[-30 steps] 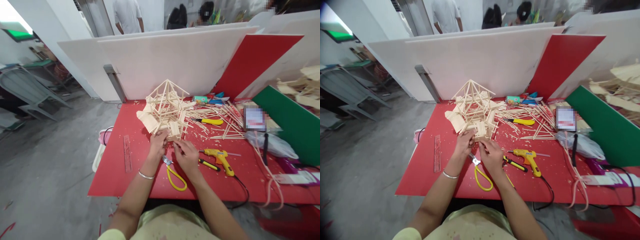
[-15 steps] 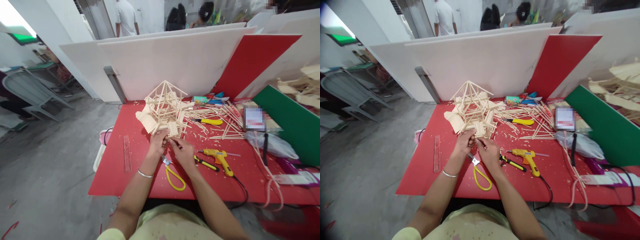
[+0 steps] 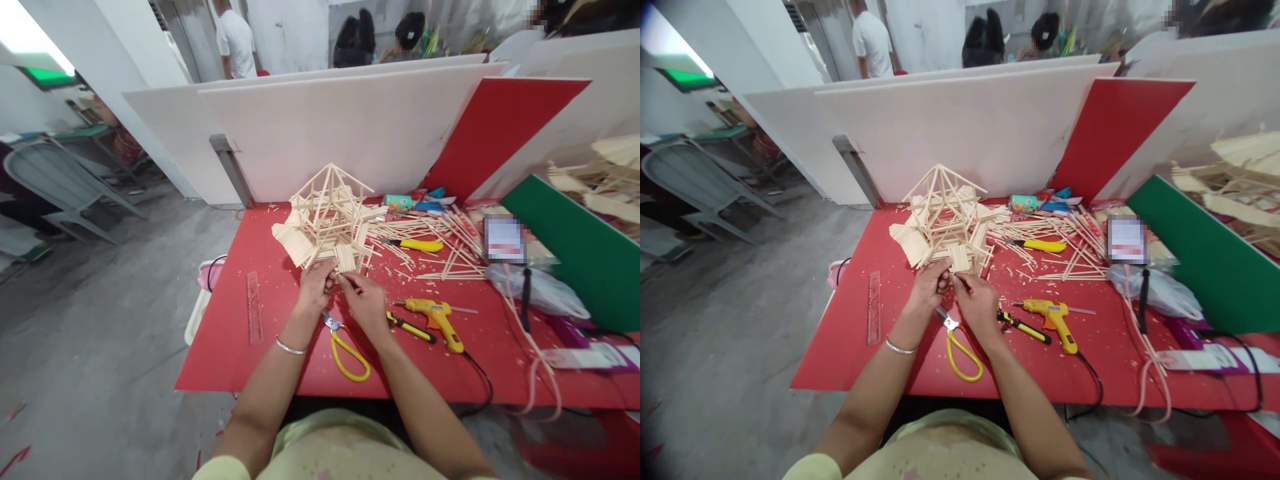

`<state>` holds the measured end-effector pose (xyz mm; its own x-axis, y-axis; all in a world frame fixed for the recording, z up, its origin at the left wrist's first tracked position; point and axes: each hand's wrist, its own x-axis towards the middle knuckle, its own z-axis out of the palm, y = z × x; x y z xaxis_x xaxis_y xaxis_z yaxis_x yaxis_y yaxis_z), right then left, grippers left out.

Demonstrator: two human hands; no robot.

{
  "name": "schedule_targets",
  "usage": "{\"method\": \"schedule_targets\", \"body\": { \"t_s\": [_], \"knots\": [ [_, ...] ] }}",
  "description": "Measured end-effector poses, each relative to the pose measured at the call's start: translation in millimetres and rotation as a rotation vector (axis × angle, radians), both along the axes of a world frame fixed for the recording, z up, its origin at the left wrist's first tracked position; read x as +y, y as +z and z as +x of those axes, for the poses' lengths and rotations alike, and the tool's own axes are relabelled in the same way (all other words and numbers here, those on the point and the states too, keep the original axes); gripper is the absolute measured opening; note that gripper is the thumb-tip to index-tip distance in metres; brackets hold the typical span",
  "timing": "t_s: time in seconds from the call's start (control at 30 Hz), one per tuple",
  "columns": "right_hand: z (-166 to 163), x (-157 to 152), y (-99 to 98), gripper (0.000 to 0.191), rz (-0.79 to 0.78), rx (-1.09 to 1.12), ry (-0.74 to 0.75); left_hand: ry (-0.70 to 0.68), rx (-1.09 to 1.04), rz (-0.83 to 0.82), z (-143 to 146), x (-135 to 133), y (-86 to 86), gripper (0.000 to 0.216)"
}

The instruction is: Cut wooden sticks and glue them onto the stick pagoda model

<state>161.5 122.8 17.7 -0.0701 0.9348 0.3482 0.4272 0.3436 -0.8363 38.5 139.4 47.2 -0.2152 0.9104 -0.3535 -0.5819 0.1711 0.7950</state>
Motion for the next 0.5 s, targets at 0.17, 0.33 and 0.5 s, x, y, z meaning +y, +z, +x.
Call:
{"method": "schedule_targets", "body": {
  "t_s": [0.17,0.33,0.5],
  "knots": [
    [0.3,-0.3,-1.9,0.029,0.001,-0.001,0.003,-0.009,0.007,0.006,-0.2,-0.3,-1.3,0.043],
    [0.0,0.2,-3.0,0.029,0.003,-0.011,0.011,-0.004,0.013,0.013,0.2,0.1,-1.3,0.043],
    [2.6,-4.7,-2.1,0.026,0.028,-0.013,0.047,0.016,0.043,0.038,-1.2,-8.6,5.9,0.043]
  ]
}}
